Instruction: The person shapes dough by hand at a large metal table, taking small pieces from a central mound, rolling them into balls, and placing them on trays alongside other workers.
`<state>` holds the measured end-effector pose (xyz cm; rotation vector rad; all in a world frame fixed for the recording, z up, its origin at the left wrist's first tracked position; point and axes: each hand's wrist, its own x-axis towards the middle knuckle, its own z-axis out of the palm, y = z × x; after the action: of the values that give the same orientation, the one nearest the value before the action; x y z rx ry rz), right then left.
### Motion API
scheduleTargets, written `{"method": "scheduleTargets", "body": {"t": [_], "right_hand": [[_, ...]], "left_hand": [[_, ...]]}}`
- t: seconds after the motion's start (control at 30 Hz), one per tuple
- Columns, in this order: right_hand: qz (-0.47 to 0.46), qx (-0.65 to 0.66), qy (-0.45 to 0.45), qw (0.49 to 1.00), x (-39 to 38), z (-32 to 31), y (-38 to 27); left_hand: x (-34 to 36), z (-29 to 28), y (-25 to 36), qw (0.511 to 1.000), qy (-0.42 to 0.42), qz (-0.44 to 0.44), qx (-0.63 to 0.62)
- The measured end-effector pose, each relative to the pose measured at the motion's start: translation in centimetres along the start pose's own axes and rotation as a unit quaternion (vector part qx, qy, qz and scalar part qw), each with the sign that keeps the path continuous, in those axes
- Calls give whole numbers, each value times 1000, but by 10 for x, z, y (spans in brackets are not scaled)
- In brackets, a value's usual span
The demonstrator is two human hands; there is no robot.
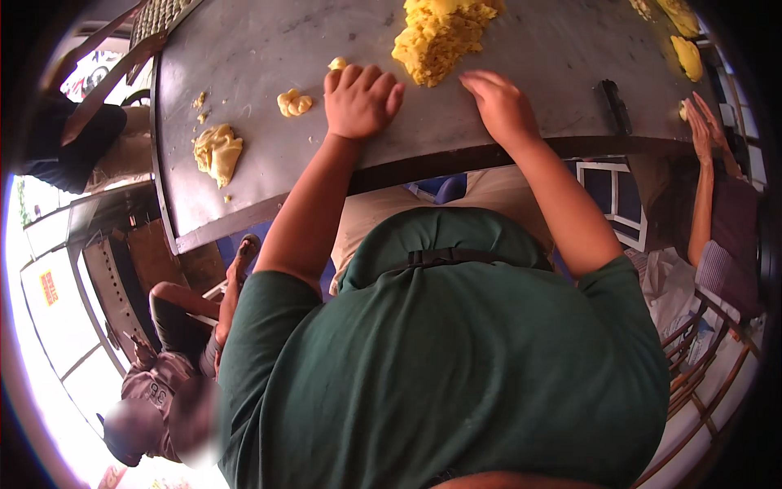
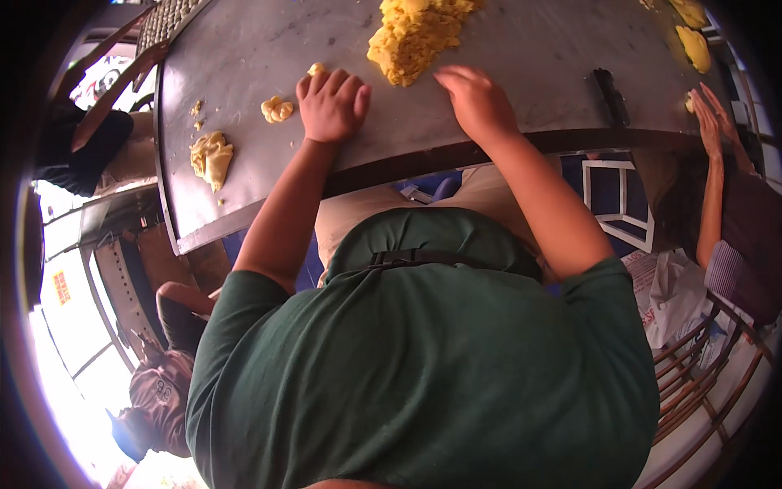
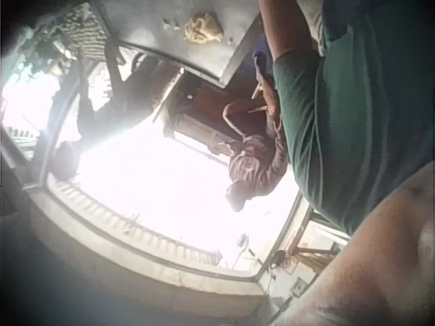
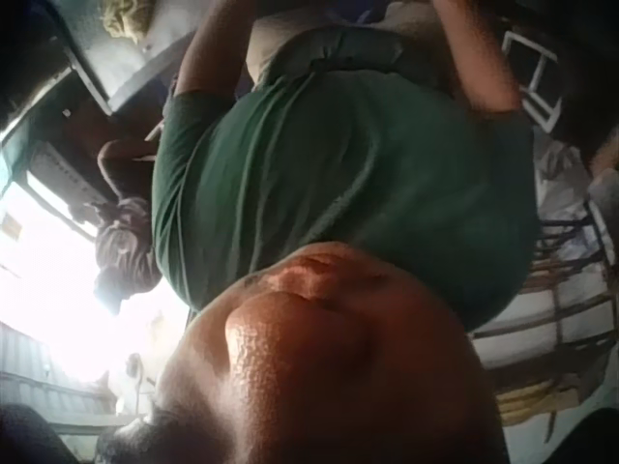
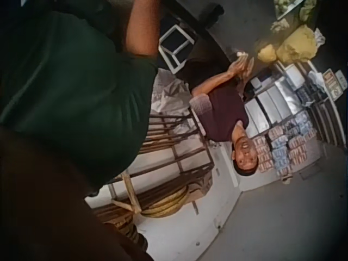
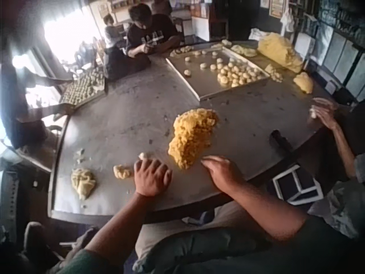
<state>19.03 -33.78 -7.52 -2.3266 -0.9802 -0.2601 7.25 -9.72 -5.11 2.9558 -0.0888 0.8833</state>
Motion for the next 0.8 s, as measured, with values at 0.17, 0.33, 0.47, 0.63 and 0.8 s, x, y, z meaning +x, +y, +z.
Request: {"method": "scheduleTargets", "body": {"t": [0.17,0.33,0.47,0.63,0.8], "right_hand": [[164,-107,-16,981,50,14,-6],[-54,22,2,998,23,-2,8],[-8,-4,53,999,-9,-16,28],[25,58,-106,992,2,-18,-2],[-44,-103,-51,992,2,-5,0]], "left_hand": [[-13,-3,-29,973,4,-225,-54],[-61,-60,-18,965,-118,-236,12],[-73,-61,-23,962,-134,-237,-17],[-64,-63,-10,940,-114,-272,-170],[-52,-75,14,825,-149,-449,-310]]}}
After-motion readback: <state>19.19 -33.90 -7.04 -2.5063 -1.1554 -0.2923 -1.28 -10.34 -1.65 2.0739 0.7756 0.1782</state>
